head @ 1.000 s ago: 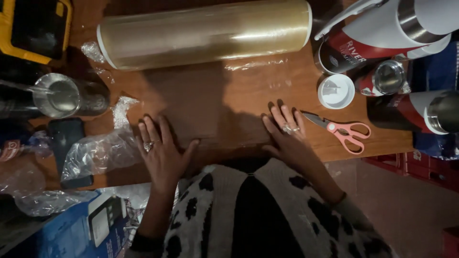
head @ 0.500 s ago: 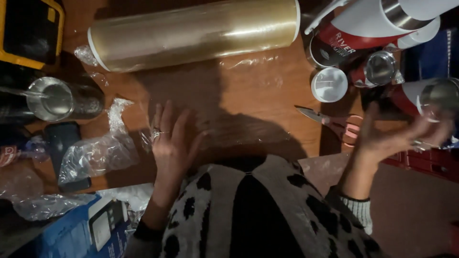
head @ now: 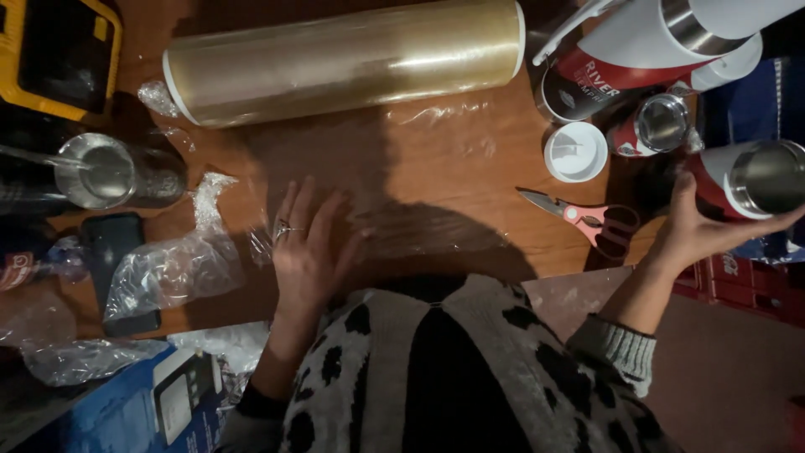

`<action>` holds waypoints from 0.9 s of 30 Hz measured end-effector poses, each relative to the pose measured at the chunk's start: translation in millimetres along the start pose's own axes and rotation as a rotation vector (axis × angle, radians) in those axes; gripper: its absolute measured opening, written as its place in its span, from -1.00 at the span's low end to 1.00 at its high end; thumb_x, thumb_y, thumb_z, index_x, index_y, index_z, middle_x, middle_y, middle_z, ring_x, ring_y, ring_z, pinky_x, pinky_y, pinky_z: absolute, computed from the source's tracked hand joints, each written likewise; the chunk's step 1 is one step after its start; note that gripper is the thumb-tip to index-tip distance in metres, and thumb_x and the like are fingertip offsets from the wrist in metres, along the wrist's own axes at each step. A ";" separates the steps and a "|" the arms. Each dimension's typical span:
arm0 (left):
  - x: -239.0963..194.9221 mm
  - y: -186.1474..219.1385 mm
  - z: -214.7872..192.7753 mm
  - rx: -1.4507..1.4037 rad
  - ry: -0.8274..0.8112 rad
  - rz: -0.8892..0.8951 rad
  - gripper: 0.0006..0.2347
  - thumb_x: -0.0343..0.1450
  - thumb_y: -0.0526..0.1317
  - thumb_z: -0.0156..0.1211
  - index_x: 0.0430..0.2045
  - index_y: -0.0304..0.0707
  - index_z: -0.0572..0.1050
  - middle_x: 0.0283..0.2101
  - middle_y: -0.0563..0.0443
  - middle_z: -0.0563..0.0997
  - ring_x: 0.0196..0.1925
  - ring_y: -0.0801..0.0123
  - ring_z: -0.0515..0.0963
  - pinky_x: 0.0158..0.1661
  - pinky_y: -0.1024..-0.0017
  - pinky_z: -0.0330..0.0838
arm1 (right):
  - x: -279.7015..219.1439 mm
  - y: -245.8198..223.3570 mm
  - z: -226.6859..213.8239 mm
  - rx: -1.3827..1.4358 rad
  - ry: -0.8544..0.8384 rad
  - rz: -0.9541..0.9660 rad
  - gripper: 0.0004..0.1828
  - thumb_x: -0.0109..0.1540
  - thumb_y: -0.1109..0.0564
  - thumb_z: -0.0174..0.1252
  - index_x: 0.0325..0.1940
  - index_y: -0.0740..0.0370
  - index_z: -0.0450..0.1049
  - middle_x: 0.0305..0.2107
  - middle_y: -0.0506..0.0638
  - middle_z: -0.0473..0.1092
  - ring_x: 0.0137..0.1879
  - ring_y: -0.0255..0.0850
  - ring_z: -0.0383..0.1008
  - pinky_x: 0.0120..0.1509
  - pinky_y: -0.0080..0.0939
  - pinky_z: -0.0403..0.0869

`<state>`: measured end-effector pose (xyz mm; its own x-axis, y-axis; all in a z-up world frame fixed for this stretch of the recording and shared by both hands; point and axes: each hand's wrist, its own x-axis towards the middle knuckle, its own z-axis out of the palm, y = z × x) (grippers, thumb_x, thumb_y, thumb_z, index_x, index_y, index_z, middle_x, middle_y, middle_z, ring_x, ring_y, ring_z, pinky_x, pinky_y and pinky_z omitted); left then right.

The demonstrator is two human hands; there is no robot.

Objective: Wrapping a red and white tumbler with plastic wrap.

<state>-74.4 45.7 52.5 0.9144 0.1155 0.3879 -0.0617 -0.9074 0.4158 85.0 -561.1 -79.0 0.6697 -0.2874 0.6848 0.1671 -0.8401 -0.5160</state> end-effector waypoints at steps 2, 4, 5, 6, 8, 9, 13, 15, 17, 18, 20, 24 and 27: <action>-3.0 -4.5 3.7 -0.011 0.000 0.005 -0.49 0.36 -0.02 0.45 0.17 -0.17 0.49 0.37 -0.28 0.40 0.43 -0.23 0.36 0.29 -0.06 0.44 | 0.3 -27.7 -7.6 0.112 0.029 -0.047 0.40 0.20 0.00 0.57 0.67 0.00 -0.48 0.59 0.22 -0.21 0.63 0.09 0.04 0.67 0.14 0.10; -5.1 -7.8 8.4 -0.019 -0.003 0.004 -0.47 0.36 -0.02 0.46 0.20 -0.16 0.46 0.38 -0.26 0.41 0.44 -0.22 0.37 0.30 -0.05 0.43 | -2.7 -53.9 -10.4 0.227 0.050 -0.093 0.41 0.19 0.04 0.54 0.65 -0.01 -0.53 0.59 0.22 -0.20 0.56 0.09 0.08 0.60 0.14 0.19; -4.8 -8.9 11.7 -0.066 0.025 0.045 -0.42 0.36 0.02 0.49 0.23 -0.18 0.42 0.38 -0.24 0.40 0.44 -0.19 0.36 0.32 -0.04 0.43 | -7.2 -66.0 -12.2 0.270 -0.022 -0.142 0.34 0.22 0.00 0.51 0.64 -0.03 -0.49 0.59 0.21 -0.17 0.58 0.09 0.11 0.59 0.15 0.23; -4.7 -9.7 15.3 -0.113 0.052 0.086 -0.36 0.35 0.06 0.52 0.26 -0.20 0.38 0.38 -0.23 0.39 0.44 -0.16 0.36 0.33 -0.03 0.42 | -11.7 -77.5 -14.1 0.314 -0.095 -0.191 0.28 0.26 -0.04 0.48 0.63 -0.06 -0.46 0.59 0.20 -0.15 0.59 0.10 0.14 0.58 0.16 0.26; 9.3 6.8 1.8 -0.174 -0.018 0.105 -0.31 0.32 0.06 0.53 0.29 -0.23 0.34 0.39 -0.23 0.36 0.46 -0.17 0.34 0.35 -0.05 0.39 | -30.6 -100.7 -9.6 0.350 -0.165 -0.238 0.21 0.29 -0.08 0.45 0.61 -0.09 -0.42 0.59 0.18 -0.12 0.60 0.10 0.17 0.57 0.17 0.30; 16.7 15.3 -4.7 -0.234 -0.084 0.126 -0.25 0.29 0.06 0.53 0.32 -0.26 0.30 0.41 -0.23 0.33 0.49 -0.17 0.32 0.37 -0.07 0.36 | -39.5 -112.2 -7.5 0.388 -0.233 -0.288 0.14 0.33 -0.11 0.42 0.60 -0.12 -0.38 0.59 0.17 -0.10 0.61 0.10 0.20 0.56 0.18 0.34; 39.4 45.1 2.2 -0.294 -0.179 0.198 -0.10 0.14 0.10 0.58 0.32 -0.35 0.24 0.38 -0.31 0.28 0.44 -0.26 0.29 0.32 -0.15 0.26 | -55.8 -244.6 11.2 0.692 -0.745 -0.088 0.14 0.01 -0.02 0.59 0.49 0.25 0.05 0.28 0.15 0.33 0.37 -0.03 0.43 0.44 0.03 0.47; 47.2 54.3 8.5 -0.407 -0.179 0.324 -0.05 0.11 0.07 0.61 0.33 -0.37 0.19 0.38 -0.33 0.29 0.43 -0.26 0.28 0.33 -0.14 0.24 | -39.7 -322.3 12.7 0.681 -0.765 -0.185 0.24 -0.32 -0.05 0.65 0.33 0.24 0.18 0.12 0.18 0.32 0.28 -0.02 0.37 0.40 0.02 0.35; 42.8 52.2 9.4 -0.551 -0.226 0.226 -0.08 0.13 0.02 0.62 0.36 -0.32 0.19 0.40 -0.30 0.31 0.45 -0.19 0.32 0.33 -0.04 0.32 | -46.8 -339.1 26.0 0.890 -0.824 -0.188 0.13 -0.11 -0.01 0.63 0.39 0.22 0.14 0.25 0.20 0.31 0.38 -0.02 0.37 0.47 -0.01 0.35; 41.4 51.5 10.5 -0.699 -0.277 0.126 -0.10 0.16 -0.02 0.63 0.38 -0.27 0.19 0.42 -0.26 0.33 0.47 -0.11 0.36 0.34 0.07 0.39 | -49.6 -347.0 32.7 1.097 -0.884 -0.184 0.02 0.11 0.02 0.61 0.46 0.20 0.10 0.39 0.22 0.29 0.47 -0.03 0.37 0.53 -0.04 0.36; 40.7 45.1 11.3 -0.676 -0.250 0.128 -0.08 0.09 -0.04 0.66 0.34 -0.25 0.23 0.36 -0.25 0.37 0.41 -0.08 0.40 0.31 0.08 0.39 | -16.9 -356.5 22.5 0.945 -0.956 -0.261 0.13 -0.04 -0.07 0.60 0.42 0.34 0.12 0.34 0.30 0.28 0.45 0.07 0.33 0.51 0.04 0.30; 19.5 22.8 21.0 -0.743 -0.192 -0.057 -0.07 0.02 -0.07 0.70 0.29 -0.26 0.27 0.25 -0.22 0.48 0.31 0.01 0.54 0.26 0.15 0.46 | 22.3 -351.8 19.8 0.443 -0.889 -0.322 -0.18 0.08 -0.02 0.51 0.29 0.43 0.37 0.23 0.34 0.38 0.34 0.22 0.41 0.41 0.14 0.37; 3.3 6.1 20.5 -0.766 -0.170 -0.173 -0.05 0.03 -0.06 0.69 0.30 -0.33 0.20 0.20 -0.18 0.51 0.28 0.04 0.56 0.24 0.19 0.46 | 13.3 -276.5 31.4 -0.039 -0.745 -0.253 -0.44 0.23 -0.04 0.53 0.06 0.39 0.46 0.04 0.36 0.44 0.10 0.30 0.44 0.18 0.18 0.40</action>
<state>-63.6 32.3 39.5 0.9808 0.1100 0.1611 -0.1142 -0.3458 0.9313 70.4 -318.2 56.6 0.9258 0.2867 0.2464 0.3624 -0.8586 -0.3626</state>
